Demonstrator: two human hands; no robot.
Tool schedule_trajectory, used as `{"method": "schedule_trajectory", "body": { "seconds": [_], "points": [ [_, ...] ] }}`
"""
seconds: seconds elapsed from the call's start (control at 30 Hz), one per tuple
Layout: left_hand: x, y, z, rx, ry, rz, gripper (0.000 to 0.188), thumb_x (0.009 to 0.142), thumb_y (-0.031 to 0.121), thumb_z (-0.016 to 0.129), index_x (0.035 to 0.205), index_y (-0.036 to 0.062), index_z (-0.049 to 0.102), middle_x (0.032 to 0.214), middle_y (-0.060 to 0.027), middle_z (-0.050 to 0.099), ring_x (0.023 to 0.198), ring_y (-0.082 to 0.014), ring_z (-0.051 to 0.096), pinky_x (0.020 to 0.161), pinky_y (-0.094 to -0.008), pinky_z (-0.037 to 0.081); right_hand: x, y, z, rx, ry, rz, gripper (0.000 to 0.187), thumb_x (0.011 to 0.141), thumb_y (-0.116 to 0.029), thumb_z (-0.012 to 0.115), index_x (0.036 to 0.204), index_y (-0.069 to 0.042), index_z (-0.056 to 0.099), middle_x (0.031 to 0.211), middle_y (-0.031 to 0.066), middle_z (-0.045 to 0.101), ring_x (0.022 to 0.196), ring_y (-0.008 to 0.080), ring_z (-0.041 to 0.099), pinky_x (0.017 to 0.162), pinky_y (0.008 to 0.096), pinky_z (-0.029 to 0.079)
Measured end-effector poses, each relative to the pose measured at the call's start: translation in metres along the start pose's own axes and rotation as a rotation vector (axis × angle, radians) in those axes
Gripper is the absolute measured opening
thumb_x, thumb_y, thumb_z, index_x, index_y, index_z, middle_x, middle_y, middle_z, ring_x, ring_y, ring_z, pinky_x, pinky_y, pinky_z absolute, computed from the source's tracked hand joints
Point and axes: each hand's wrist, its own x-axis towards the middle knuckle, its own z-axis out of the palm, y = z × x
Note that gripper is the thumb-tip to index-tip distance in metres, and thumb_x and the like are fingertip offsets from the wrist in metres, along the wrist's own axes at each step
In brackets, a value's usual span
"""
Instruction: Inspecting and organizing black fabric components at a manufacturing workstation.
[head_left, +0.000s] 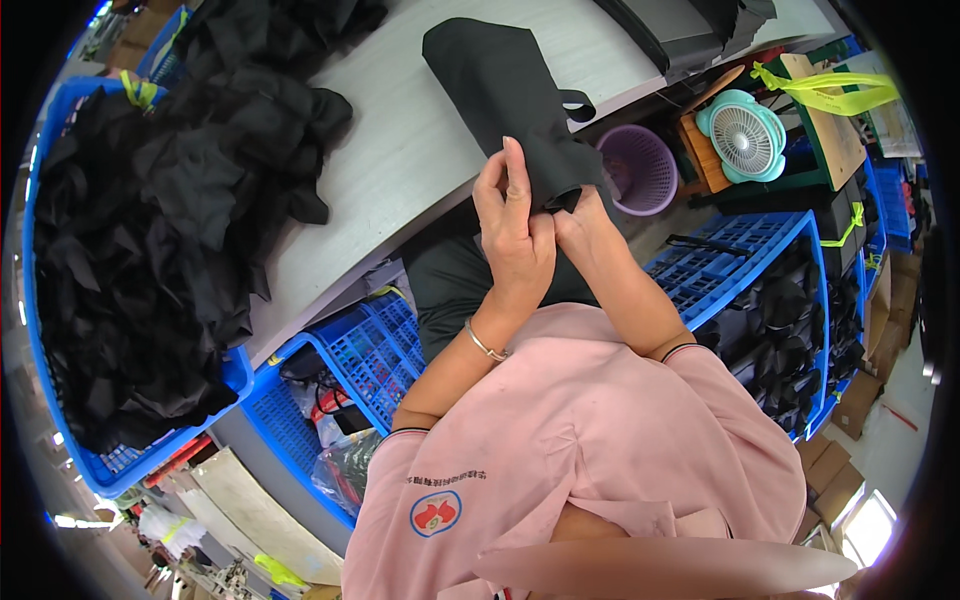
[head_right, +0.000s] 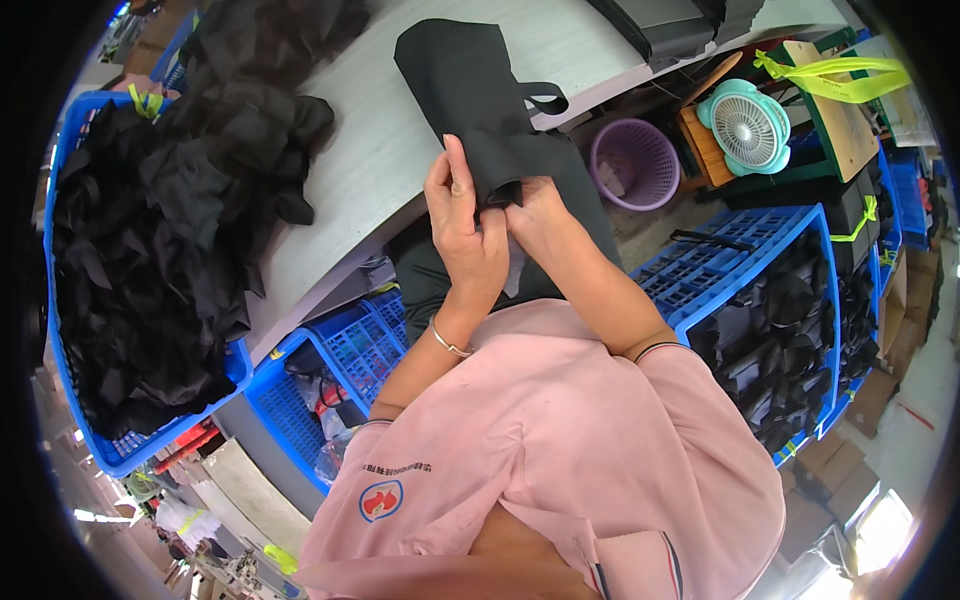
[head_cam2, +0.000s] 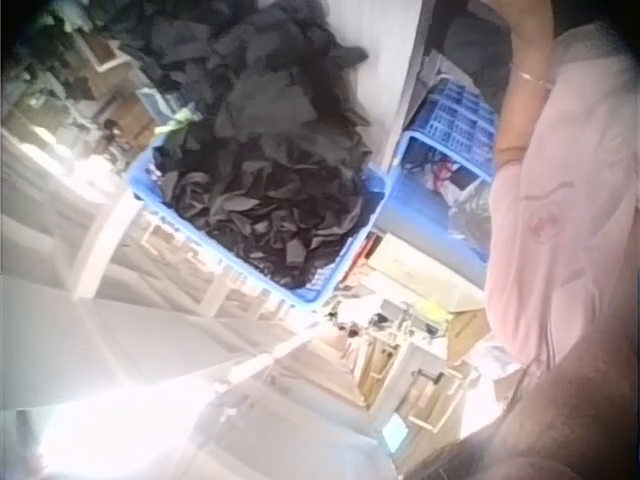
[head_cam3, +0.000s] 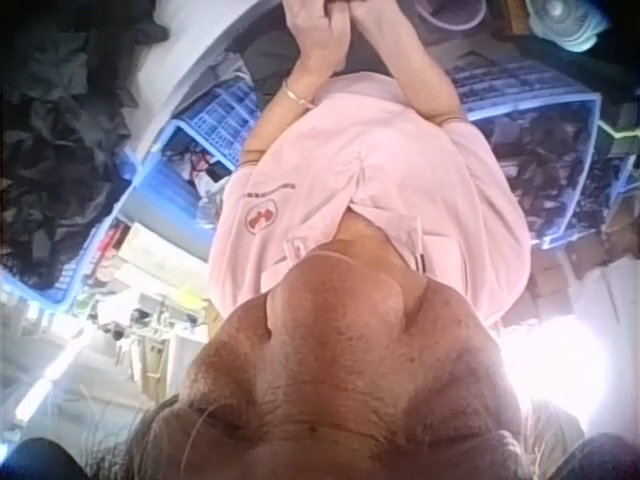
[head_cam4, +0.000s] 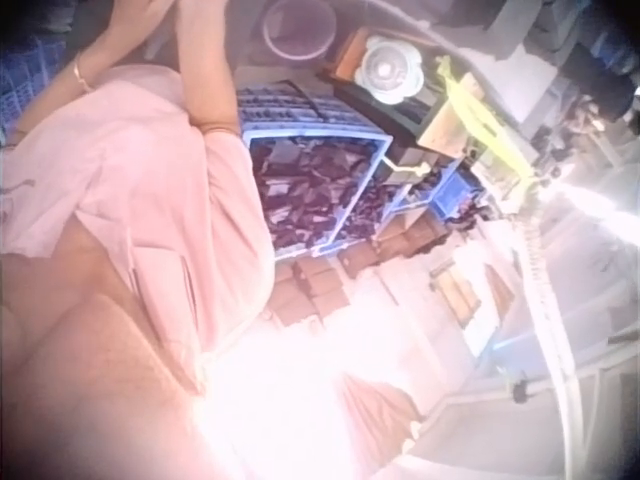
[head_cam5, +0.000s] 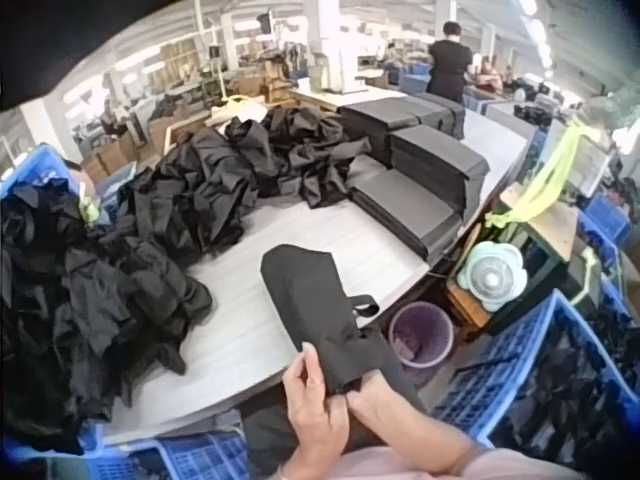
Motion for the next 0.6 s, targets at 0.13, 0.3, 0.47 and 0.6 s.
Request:
{"method": "schedule_trajectory", "body": {
  "seconds": [0.13,0.3,0.47,0.6],
  "points": [
    [0.001,-0.002,-0.002,0.02,-0.025,0.024,0.077,0.077,-0.013,0.046,0.153,0.0004,0.036,0.134,-0.0197,0.048,0.121,-0.0327,0.052,0.103,-0.0347,0.042,-0.002,0.002,0.011,-0.008,-0.022,-0.006,0.031,0.095,-0.023,0.058,0.119,-0.004,0.06,0.115,0.014,0.065,0.103,0.0279,0.066,0.094,0.042,0.059],
    [0.009,-0.004,-0.012,-0.054,-0.071,0.0,0.077,0.081,-0.012,0.046,0.155,0.0006,0.031,0.138,-0.0174,0.045,0.123,-0.0266,0.051,0.1,-0.0313,0.043,-0.004,0.001,0.021,-0.121,-0.041,-0.085,0.039,0.099,-0.031,0.053,0.127,-0.005,0.058,0.12,0.0136,0.064,0.105,0.0276,0.067,0.088,0.0408,0.06],
    [0.015,-0.012,-0.022,-0.361,0.018,-0.067,0.061,0.091,-0.001,0.058,0.15,0.0032,0.042,0.131,-0.0172,0.057,0.099,-0.0184,0.061,0.078,-0.0282,0.054,0.027,0.003,0.001,-0.267,-0.128,-0.219,0.035,0.098,-0.024,0.057,0.128,-0.006,0.055,0.12,0.0116,0.062,0.109,0.0262,0.063,0.092,0.0412,0.055],
    [0.015,-0.03,-0.021,-0.148,0.172,-0.191,0.04,0.095,0.005,0.056,0.135,0.0,0.059,0.093,-0.007,0.072,0.075,-0.0099,0.064,0.073,-0.0268,0.055,0.049,0.009,-0.008,-1.098,-0.226,-0.896,0.032,0.097,-0.017,0.057,0.126,-0.003,0.056,0.12,0.0121,0.063,0.114,0.0261,0.061,0.099,0.0401,0.049]
  ]
}}
